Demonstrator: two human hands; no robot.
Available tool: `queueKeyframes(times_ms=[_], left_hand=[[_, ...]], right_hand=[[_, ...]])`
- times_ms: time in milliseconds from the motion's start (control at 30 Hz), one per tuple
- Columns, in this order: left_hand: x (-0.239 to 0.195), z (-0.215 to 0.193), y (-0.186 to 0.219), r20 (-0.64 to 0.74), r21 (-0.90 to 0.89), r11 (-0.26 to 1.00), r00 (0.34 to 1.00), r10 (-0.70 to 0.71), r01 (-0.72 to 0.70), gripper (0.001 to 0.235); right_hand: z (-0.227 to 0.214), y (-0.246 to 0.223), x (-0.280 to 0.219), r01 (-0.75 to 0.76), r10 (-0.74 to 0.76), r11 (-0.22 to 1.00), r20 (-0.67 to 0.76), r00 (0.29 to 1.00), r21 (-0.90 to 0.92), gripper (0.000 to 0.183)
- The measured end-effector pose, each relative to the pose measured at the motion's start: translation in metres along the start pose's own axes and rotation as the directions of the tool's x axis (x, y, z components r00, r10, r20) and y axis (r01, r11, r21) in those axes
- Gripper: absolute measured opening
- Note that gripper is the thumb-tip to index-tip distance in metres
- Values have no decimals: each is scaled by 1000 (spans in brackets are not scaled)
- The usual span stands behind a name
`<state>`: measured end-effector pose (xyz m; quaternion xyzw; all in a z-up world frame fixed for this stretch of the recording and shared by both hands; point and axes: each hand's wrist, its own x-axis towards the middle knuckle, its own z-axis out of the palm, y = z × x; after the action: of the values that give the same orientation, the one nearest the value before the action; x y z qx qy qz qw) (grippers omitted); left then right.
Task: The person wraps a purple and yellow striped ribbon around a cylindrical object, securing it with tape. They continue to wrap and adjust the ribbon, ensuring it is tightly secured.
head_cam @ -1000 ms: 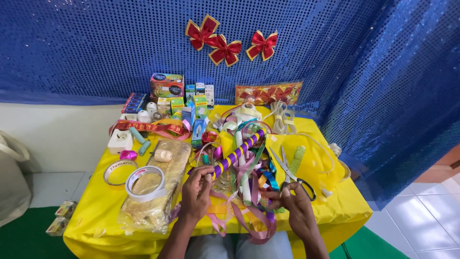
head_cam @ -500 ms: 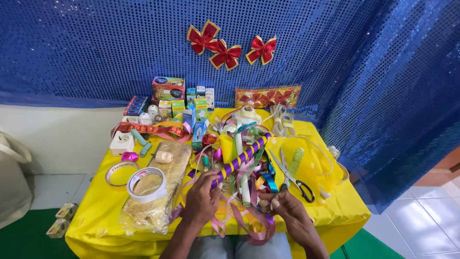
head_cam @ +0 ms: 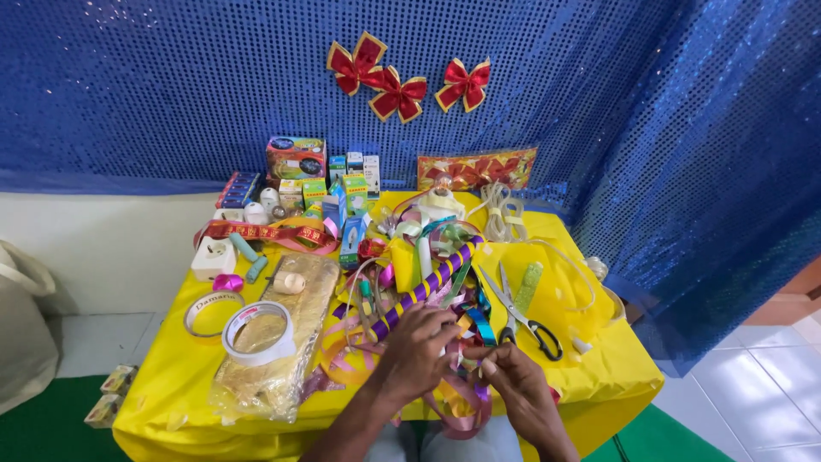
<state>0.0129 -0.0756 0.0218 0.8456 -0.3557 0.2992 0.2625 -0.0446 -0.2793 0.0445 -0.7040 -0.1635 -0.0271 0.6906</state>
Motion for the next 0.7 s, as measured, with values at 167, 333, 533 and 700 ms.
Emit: queueKeyframes(times_ms=[167,333,533,700], left_hand=[[18,26,-3,-104,39,997,992,65,-61,9],[15,61,-29,-115,-37,998,992,50,-54,11],[37,38,1,-92,-33,999,995,32,-35,28],[45,36,8,-83,2,1000,997,-6,6,23]], right_hand=[[-6,6,-3,-46,46,999,-72,996,-1,16],[-9,12,-5,26,-45,990,-141,989,-139,15],[-4,16,-6,86,-146,970,-267,953,-227,13],[6,25,-9,142,-168,974,-140,976,-178,9]])
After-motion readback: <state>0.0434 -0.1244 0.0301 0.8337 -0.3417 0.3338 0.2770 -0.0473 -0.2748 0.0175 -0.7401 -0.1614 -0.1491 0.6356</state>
